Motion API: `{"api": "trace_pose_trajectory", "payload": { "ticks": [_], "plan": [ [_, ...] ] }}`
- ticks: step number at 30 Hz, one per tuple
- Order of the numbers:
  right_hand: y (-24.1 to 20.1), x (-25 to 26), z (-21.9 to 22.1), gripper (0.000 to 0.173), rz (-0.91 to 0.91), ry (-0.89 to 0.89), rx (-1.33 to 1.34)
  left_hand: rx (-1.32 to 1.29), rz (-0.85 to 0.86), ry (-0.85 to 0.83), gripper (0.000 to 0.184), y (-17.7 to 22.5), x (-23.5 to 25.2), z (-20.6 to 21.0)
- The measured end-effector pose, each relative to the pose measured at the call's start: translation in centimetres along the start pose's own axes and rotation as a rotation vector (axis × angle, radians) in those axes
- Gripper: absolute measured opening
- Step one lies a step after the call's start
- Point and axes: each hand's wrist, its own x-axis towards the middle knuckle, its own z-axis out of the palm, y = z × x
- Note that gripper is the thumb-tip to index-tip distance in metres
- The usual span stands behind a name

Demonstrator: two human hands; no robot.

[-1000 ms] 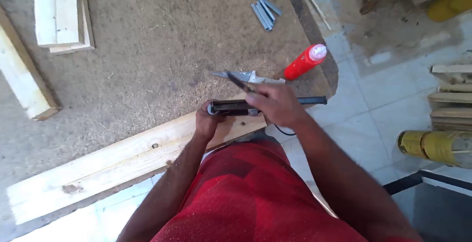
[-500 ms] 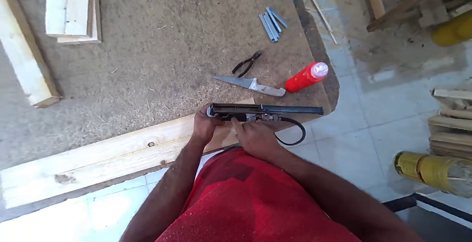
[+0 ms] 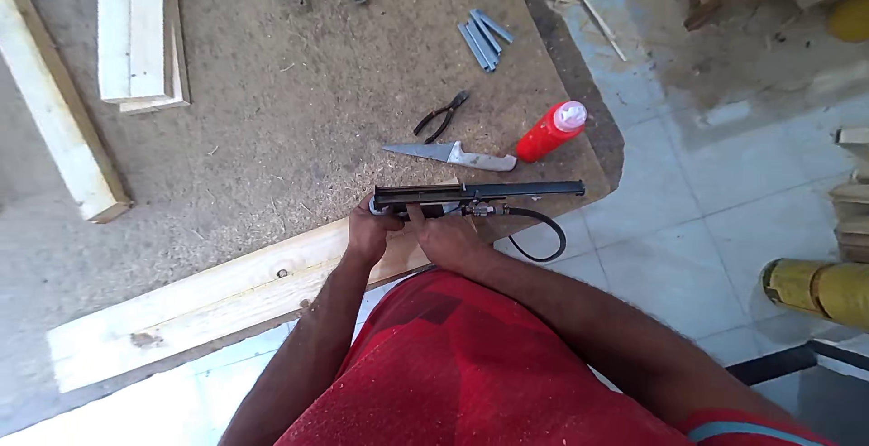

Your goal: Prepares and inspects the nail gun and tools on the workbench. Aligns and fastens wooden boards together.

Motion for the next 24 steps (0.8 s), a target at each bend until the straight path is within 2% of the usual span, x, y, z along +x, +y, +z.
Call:
{"api": "trace_pose_trajectory", "payload": {
  "ticks": [2, 5, 8, 11, 14, 18, 19, 21, 24],
  "plan": [
    [-0.6, -0.2, -0.9, 0.050, 0.027, -0.024, -0.010, 0.014, -0.008, -0.008, 0.055, 0.1, -0.1, 0.0],
    [-1.2, -0.5, -2.5, 0.036, 0.065, -0.026, 0.017, 0.011, 0.003, -0.013, 0.053, 0.1, 0.0, 0.1],
    [-1.4, -0.5, -1.2, 0.051, 0.071, -0.051, 0.037, 0.009, 0.023, -0.016, 0.054, 0.0, -0.2, 0.0],
    [-1.4, -0.5, -1.7, 0.045, 0.087, -0.036, 0.043, 0.010, 0.030, -0.015, 0.057, 0.0, 0.3, 0.1],
    [-1.4, -0.9, -1.1, 0.056, 0.086, -0.067, 0.047, 0.022, 0.034, -0.029, 0.058, -0.3, 0.1, -0.1],
    [-1.1, -4.0, -3.1, 0.068, -0.044, -0.090, 0.100, 0.011, 0.033, -0.019, 0.054, -0.2, -0.1, -0.2],
    [-0.6, -5.1, -3.2, 0.064, -0.072, -0.081, 0.116, 0.018, 0.029, -0.015, 0.054, -0.2, -0.3, -0.2],
    [0.9, -7.0, -3.1, 0.045, -0.062, -0.007, 0.201, 0.034, 0.026, -0.019, 0.057, -0.1, -0.6, -0.1],
    [3.9, -10.1, -3.8, 0.033, 0.005, 0.167, 0.410, 0.052, 0.063, -0.060, 0.059, -0.8, -0.7, -0.8]
  ]
}}
